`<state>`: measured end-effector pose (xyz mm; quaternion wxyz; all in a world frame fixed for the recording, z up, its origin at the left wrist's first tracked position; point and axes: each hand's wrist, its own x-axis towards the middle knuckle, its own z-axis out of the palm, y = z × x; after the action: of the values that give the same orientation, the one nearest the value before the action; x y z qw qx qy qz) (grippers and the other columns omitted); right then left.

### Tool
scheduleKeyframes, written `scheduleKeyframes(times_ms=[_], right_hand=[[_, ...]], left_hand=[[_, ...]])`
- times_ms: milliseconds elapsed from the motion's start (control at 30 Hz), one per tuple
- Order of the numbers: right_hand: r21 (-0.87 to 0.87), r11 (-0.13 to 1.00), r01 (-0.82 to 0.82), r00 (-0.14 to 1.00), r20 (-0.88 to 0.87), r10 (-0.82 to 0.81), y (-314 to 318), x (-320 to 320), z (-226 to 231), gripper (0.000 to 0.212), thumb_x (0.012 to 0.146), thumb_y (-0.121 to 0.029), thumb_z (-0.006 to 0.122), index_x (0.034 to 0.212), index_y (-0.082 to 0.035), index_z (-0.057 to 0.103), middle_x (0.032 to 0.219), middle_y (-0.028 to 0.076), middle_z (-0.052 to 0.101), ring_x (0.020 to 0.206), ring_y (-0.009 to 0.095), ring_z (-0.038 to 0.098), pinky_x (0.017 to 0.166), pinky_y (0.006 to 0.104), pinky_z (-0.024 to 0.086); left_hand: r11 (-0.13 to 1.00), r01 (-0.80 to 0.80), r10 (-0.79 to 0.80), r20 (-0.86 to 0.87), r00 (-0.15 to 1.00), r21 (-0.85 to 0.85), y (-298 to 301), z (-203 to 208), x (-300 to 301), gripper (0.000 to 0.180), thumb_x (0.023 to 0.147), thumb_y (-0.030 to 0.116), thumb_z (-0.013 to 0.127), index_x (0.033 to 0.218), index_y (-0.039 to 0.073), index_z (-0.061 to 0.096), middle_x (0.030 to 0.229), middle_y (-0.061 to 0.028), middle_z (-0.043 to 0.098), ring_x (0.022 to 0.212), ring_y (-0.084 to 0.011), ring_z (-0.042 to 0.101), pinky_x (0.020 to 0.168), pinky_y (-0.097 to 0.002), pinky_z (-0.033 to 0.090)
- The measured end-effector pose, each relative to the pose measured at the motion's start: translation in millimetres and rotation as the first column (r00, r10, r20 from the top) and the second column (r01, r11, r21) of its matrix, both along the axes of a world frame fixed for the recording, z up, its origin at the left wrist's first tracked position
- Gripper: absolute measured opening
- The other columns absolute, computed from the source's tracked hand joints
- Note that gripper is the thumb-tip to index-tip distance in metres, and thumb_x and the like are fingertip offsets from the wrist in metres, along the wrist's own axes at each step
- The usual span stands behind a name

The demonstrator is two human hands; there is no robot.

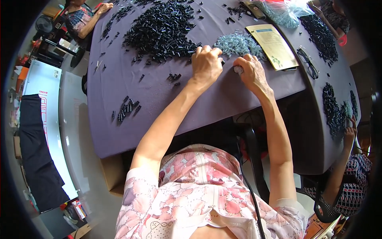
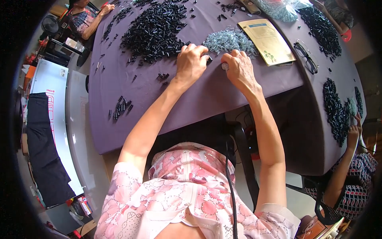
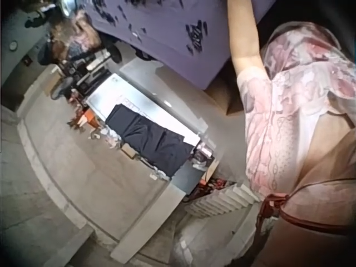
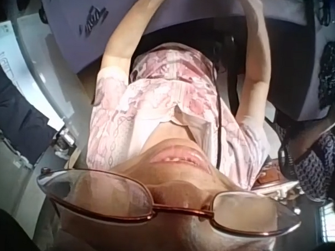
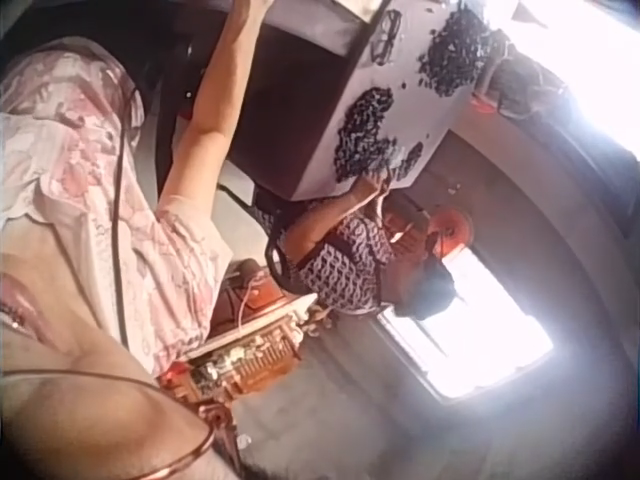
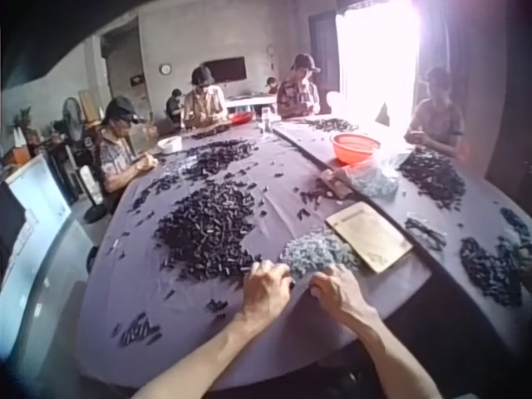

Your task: Manually attaching black plastic fasteners to small rectangular base pieces at a crowded assembly table.

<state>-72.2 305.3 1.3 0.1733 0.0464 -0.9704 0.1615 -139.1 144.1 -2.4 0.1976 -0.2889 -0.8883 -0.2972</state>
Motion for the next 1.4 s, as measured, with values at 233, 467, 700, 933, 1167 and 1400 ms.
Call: scheduleKeyframes(times_ms=[233, 467, 700, 933, 1167, 1400], right_hand=[[-0.115, 0.979, -0.169, 0.985, -0.060, 0.163, 3.2, 8.7, -6.3, 0.026, 0.068, 0.003, 0.059, 0.087, -0.011, 0.066, 0.091, 0.009, 0.054, 0.089, 0.029, 0.050, 0.080, 0.0378, 0.042], [-0.059, 0.994, -0.091, 0.996, -0.009, 0.090, 1.1, 9.2, 0.8, 0.031, 0.066, 0.006, 0.060, 0.090, -0.011, 0.068, 0.093, 0.007, 0.054, 0.092, 0.026, 0.050, 0.082, 0.0356, 0.042], [0.249, 0.956, -0.153, 0.973, -0.130, 0.189, -16.6, 7.8, 0.1, 0.011, 0.075, -0.013, 0.055, 0.069, -0.008, 0.063, 0.086, 0.005, 0.050, 0.087, 0.023, 0.048, 0.074, 0.0348, 0.037], [0.179, 0.975, -0.136, 0.981, -0.115, 0.157, -14.0, 7.4, -2.6, 0.008, 0.074, -0.010, 0.057, 0.081, -0.007, 0.060, 0.089, 0.007, 0.051, 0.088, 0.024, 0.047, 0.076, 0.0365, 0.038], [0.222, 0.938, -0.265, 0.950, -0.106, 0.294, -19.0, 9.6, 11.9, 0.008, 0.071, -0.008, 0.058, 0.076, -0.010, 0.063, 0.088, 0.001, 0.051, 0.088, 0.021, 0.045, 0.076, 0.0349, 0.036], [0.164, 0.929, -0.331, 0.934, -0.084, 0.348, -32.4, 7.3, 9.9, 0.018, 0.072, -0.006, 0.056, 0.085, -0.010, 0.068, 0.078, 0.000, 0.057, 0.083, 0.020, 0.050, 0.075, 0.0320, 0.039]], left_hand=[[0.982, -0.022, 0.044, 0.111, 0.993, -0.188, 2.3, -8.1, 2.4, 0.014, 0.075, 0.023, 0.067, 0.087, 0.014, 0.068, 0.093, -0.0097, 0.059, 0.096, -0.0283, 0.053, 0.081, -0.0430, 0.042], [0.988, -0.001, 0.018, 0.102, 0.995, -0.156, 0.7, -5.4, 7.9, 0.009, 0.072, 0.014, 0.063, 0.081, 0.012, 0.064, 0.091, -0.0071, 0.059, 0.094, -0.0277, 0.053, 0.081, -0.0428, 0.040], [0.993, -0.020, 0.028, 0.070, 0.997, -0.113, 3.9, -7.7, 10.9, 0.022, 0.068, 0.014, 0.066, 0.089, 0.014, 0.063, 0.090, -0.0016, 0.061, 0.093, -0.0240, 0.054, 0.079, -0.0420, 0.038], [0.987, -0.020, 0.029, 0.057, 0.998, -0.161, 3.8, -7.5, 16.8, 0.010, 0.071, 0.017, 0.069, 0.080, 0.014, 0.066, 0.089, -0.0037, 0.061, 0.092, -0.0242, 0.053, 0.078, -0.0420, 0.038], [0.974, -0.011, 0.003, 0.037, 0.999, 0.226, -40.1, 4.8, 26.2, 0.012, 0.069, 0.005, 0.068, 0.078, 0.006, 0.061, 0.080, -0.0061, 0.060, 0.079, -0.0267, 0.054, 0.071, -0.0382, 0.044], [0.891, -0.108, -0.006, 0.250, 0.968, 0.441, -58.8, -0.2, 40.9, 0.014, 0.076, 0.000, 0.066, 0.088, 0.003, 0.061, 0.079, -0.0022, 0.060, 0.061, -0.0084, 0.055, 0.056, -0.0234, 0.046]])
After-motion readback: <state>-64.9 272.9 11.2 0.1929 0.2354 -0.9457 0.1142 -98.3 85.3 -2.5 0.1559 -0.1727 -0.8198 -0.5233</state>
